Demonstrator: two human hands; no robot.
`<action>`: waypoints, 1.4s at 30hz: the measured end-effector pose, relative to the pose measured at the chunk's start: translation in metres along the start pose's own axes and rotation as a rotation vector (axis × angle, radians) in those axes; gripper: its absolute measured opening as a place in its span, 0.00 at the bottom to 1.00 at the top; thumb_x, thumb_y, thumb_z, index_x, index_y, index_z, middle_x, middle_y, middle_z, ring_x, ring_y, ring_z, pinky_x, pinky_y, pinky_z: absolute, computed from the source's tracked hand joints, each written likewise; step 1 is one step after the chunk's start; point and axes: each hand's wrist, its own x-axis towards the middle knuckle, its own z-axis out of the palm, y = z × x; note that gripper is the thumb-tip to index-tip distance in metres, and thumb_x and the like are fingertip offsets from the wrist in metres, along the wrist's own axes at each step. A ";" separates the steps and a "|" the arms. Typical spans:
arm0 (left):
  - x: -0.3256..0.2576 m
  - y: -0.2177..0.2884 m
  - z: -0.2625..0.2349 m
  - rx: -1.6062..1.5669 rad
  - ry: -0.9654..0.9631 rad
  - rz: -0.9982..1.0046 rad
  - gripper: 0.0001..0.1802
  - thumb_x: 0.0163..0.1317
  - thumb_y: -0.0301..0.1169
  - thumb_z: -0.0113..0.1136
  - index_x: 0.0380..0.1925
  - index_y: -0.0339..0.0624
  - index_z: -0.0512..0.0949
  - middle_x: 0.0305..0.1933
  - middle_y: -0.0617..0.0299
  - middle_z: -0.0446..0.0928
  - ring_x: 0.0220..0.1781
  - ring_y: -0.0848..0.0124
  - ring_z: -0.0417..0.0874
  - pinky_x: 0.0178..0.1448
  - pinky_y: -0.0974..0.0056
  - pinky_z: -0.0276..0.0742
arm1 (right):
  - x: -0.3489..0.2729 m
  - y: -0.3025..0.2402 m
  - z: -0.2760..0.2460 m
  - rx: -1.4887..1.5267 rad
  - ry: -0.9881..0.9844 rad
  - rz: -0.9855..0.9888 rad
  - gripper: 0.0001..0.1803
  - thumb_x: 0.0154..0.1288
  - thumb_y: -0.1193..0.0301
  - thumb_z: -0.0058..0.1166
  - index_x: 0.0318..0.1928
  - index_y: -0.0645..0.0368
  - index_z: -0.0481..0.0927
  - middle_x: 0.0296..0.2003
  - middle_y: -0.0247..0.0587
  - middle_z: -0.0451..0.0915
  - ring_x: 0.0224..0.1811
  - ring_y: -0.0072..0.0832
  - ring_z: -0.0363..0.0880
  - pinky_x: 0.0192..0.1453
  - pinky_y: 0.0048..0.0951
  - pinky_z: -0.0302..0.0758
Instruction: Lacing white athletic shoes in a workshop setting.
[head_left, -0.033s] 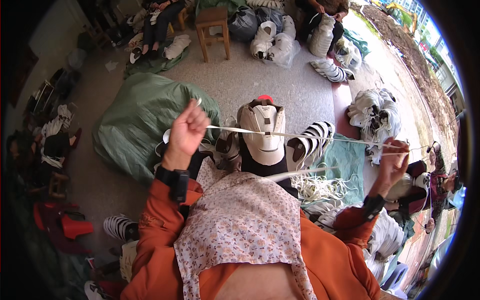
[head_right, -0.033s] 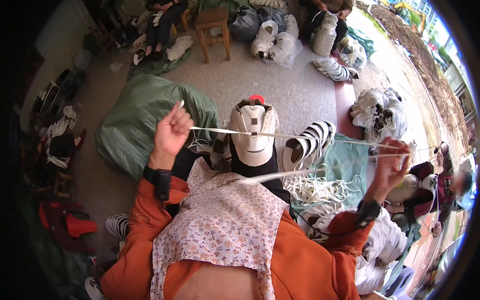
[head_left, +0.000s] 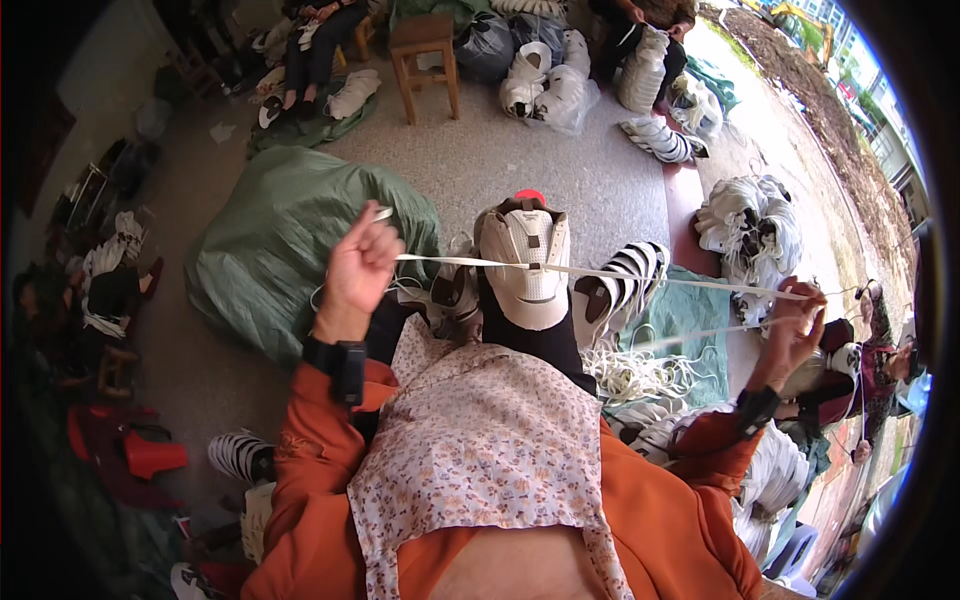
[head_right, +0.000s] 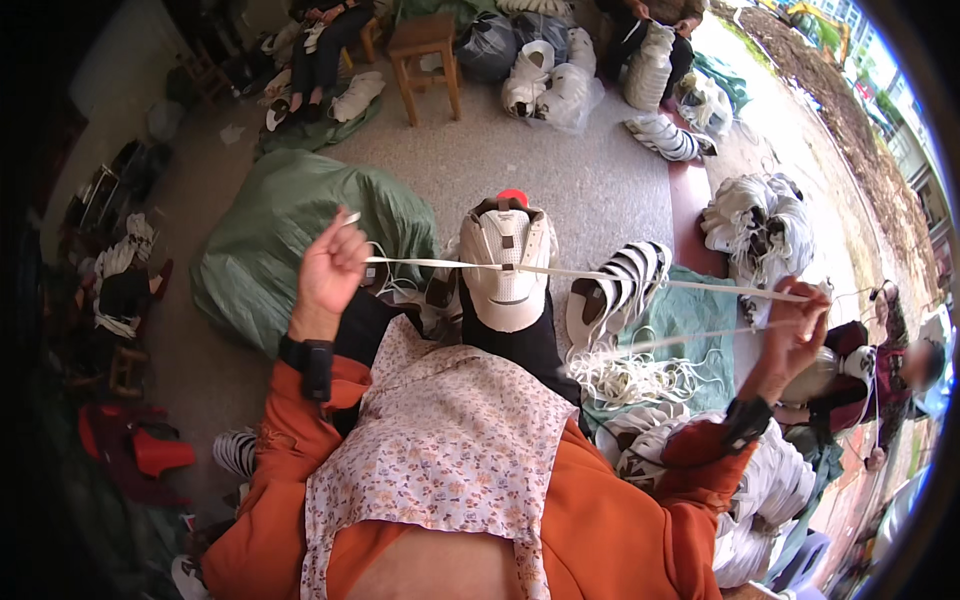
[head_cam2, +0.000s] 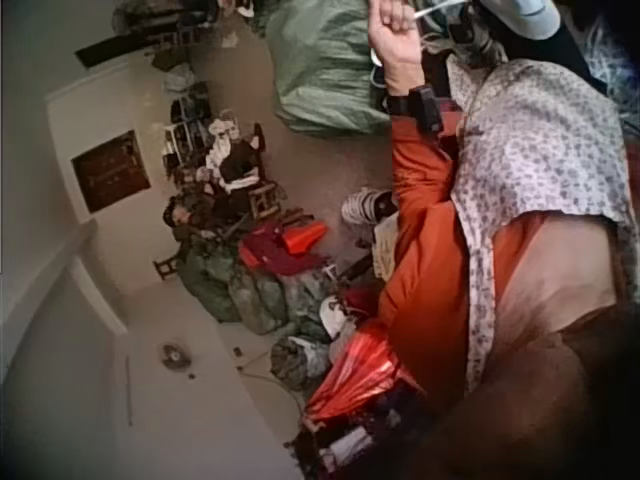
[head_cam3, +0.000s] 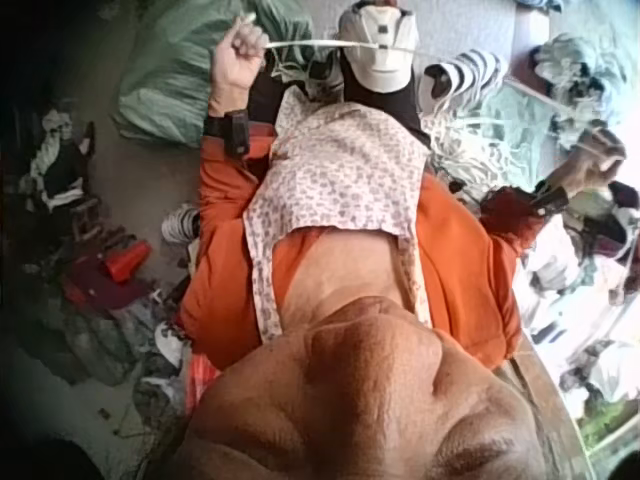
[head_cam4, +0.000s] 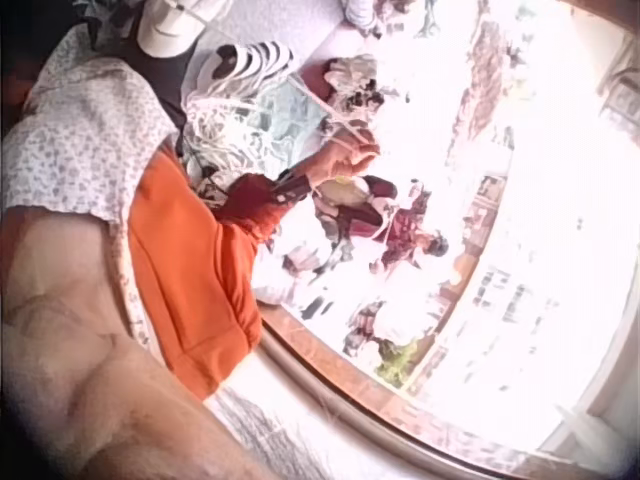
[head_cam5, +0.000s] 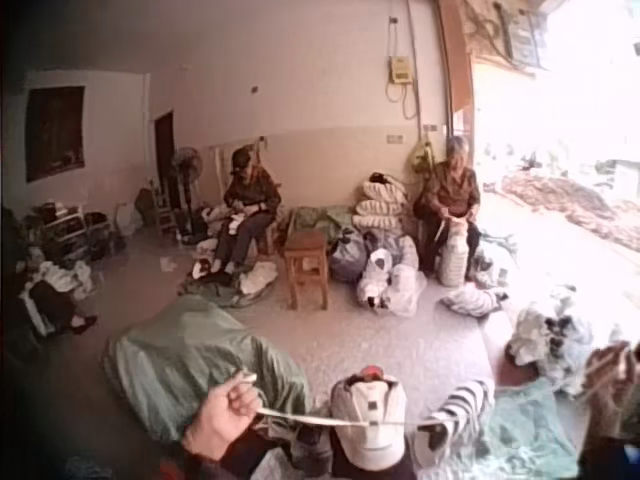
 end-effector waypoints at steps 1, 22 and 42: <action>-0.008 0.017 -0.014 0.061 0.074 0.046 0.07 0.72 0.29 0.48 0.32 0.44 0.70 0.18 0.73 0.53 0.17 0.81 0.52 0.21 0.73 0.49 | 0.006 -0.027 -0.005 -0.059 0.004 -0.028 0.08 0.62 0.78 0.51 0.42 0.64 0.77 0.41 0.41 0.77 0.49 0.35 0.72 0.74 0.51 0.52; -0.183 0.264 -0.156 0.634 0.884 0.929 0.18 0.70 0.28 0.51 0.58 0.36 0.69 0.54 0.54 0.78 0.27 0.81 0.72 0.17 0.79 0.60 | 0.000 -0.212 -0.257 -0.905 0.619 0.475 0.15 0.70 0.68 0.50 0.56 0.55 0.75 0.30 0.31 0.73 0.25 0.17 0.65 0.24 0.18 0.65; 0.020 -0.133 -0.009 1.285 -0.123 -0.186 0.09 0.69 0.32 0.55 0.32 0.39 0.77 0.24 0.70 0.75 0.24 0.85 0.71 0.27 0.80 0.66 | -0.042 0.260 -0.071 -1.689 -0.338 0.811 0.10 0.64 0.69 0.55 0.36 0.66 0.80 0.24 0.32 0.75 0.27 0.20 0.71 0.32 0.24 0.69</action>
